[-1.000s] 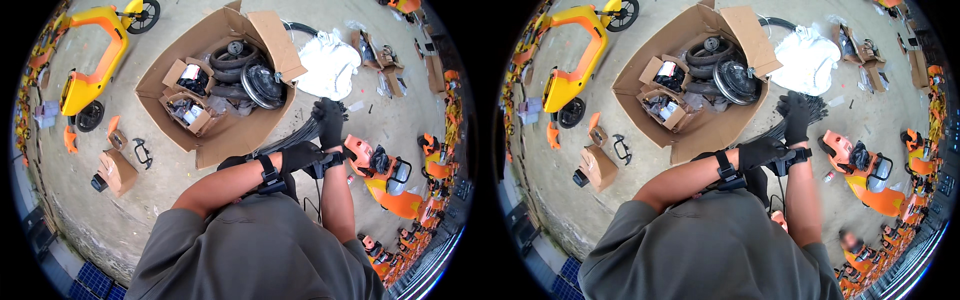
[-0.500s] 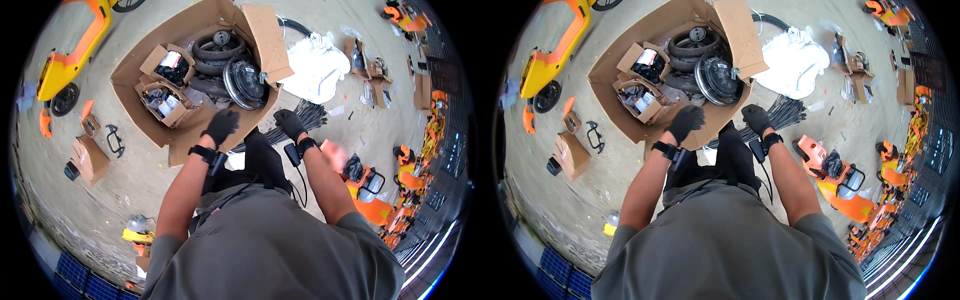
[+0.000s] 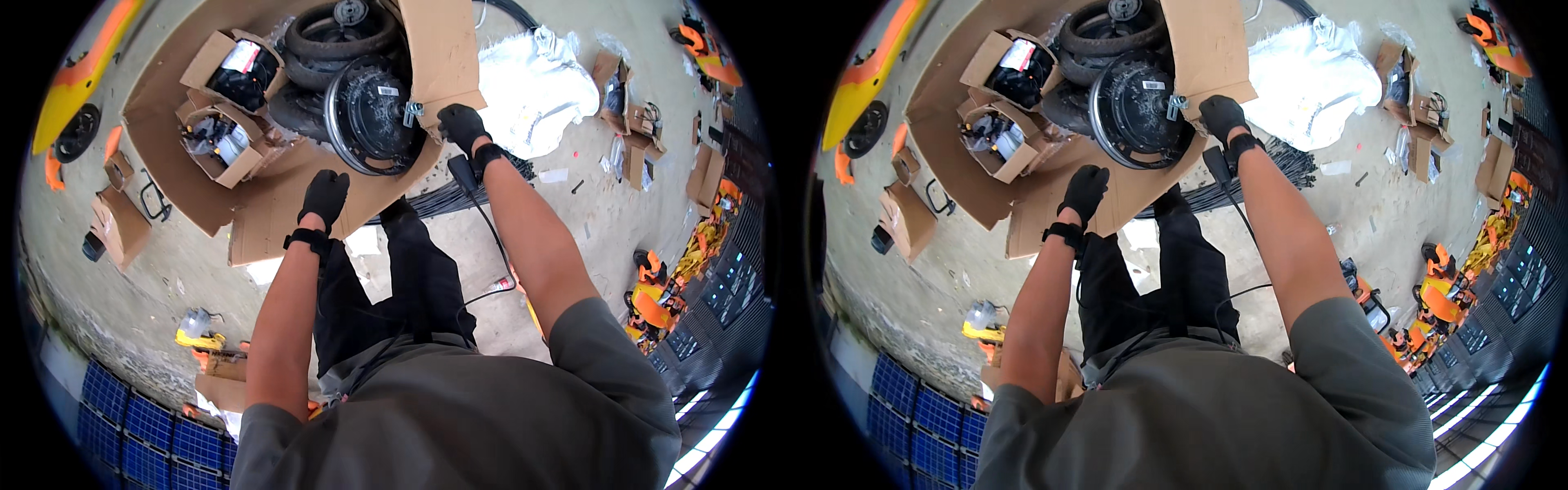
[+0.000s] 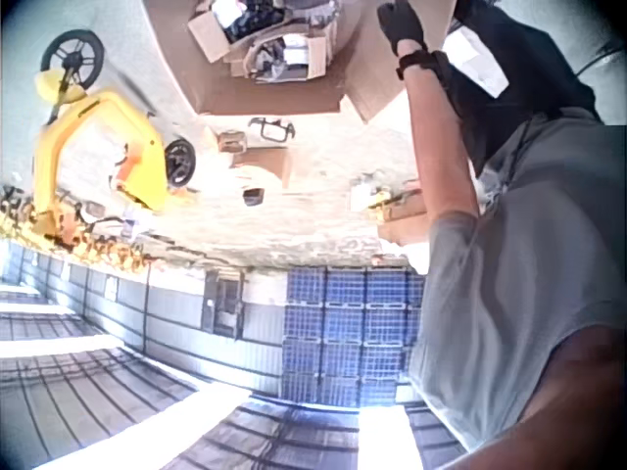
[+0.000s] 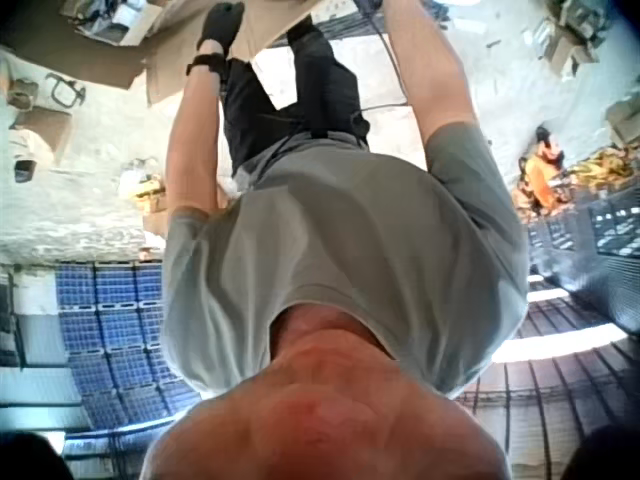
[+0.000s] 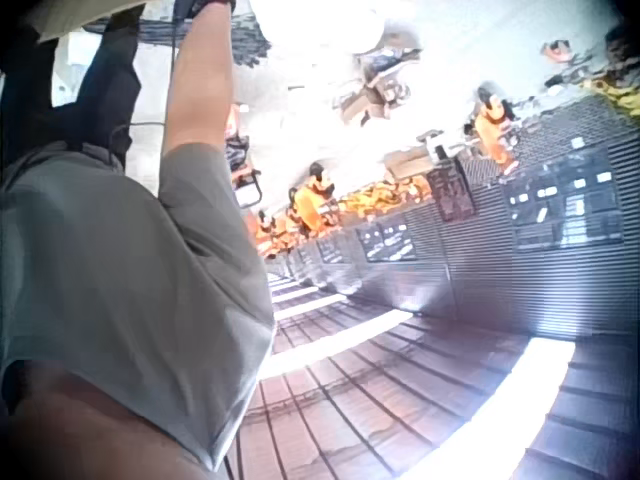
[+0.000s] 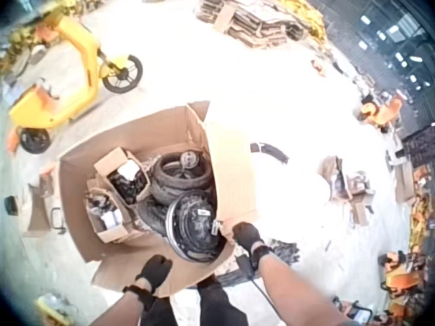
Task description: The person removes a motor wheel from a scooter frame using an adjustable wrench and by hand, then walks across a floor and places the wheel into a box.
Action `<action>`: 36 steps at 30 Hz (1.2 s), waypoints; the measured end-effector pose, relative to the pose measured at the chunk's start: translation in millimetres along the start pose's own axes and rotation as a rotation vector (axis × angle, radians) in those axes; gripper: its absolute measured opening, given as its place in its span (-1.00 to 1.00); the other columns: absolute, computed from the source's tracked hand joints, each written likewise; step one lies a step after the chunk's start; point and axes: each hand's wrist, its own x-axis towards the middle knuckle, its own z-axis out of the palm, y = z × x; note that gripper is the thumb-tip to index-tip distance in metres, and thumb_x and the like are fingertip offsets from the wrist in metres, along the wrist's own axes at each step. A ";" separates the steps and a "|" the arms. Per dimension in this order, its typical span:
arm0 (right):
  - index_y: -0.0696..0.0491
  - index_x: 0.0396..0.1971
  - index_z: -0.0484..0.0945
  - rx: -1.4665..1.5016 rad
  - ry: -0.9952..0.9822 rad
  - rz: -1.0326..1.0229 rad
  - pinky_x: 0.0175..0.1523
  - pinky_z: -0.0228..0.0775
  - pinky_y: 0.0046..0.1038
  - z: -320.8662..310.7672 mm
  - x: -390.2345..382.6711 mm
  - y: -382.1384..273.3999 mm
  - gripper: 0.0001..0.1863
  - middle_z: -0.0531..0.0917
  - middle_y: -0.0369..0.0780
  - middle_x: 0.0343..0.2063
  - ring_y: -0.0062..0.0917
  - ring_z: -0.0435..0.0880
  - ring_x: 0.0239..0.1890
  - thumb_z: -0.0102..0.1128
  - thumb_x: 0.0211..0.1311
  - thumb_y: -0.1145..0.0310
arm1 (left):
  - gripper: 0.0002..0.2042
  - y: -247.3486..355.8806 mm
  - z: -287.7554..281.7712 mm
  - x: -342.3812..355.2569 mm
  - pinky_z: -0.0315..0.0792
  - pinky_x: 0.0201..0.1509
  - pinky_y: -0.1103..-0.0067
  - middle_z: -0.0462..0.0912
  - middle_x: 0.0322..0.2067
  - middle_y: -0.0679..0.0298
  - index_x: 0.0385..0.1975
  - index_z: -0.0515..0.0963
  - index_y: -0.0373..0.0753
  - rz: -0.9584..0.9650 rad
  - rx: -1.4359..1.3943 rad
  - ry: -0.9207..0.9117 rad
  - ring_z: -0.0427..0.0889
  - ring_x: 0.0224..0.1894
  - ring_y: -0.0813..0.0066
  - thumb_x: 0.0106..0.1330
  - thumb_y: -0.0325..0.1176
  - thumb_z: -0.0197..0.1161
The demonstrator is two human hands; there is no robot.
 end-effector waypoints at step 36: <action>0.22 -0.31 0.64 -0.414 -0.178 -0.032 0.02 0.39 -0.22 29.8 63.8 -12.4 -0.38 0.65 0.09 -0.28 -0.06 0.61 -0.12 -0.10 0.31 -0.11 | -0.71 35.5 33.4 53.9 0.42 -0.03 0.13 0.63 -0.23 -0.07 -0.22 0.48 -0.22 -0.015 0.206 0.172 0.58 -0.11 -0.10 0.29 -0.12 0.06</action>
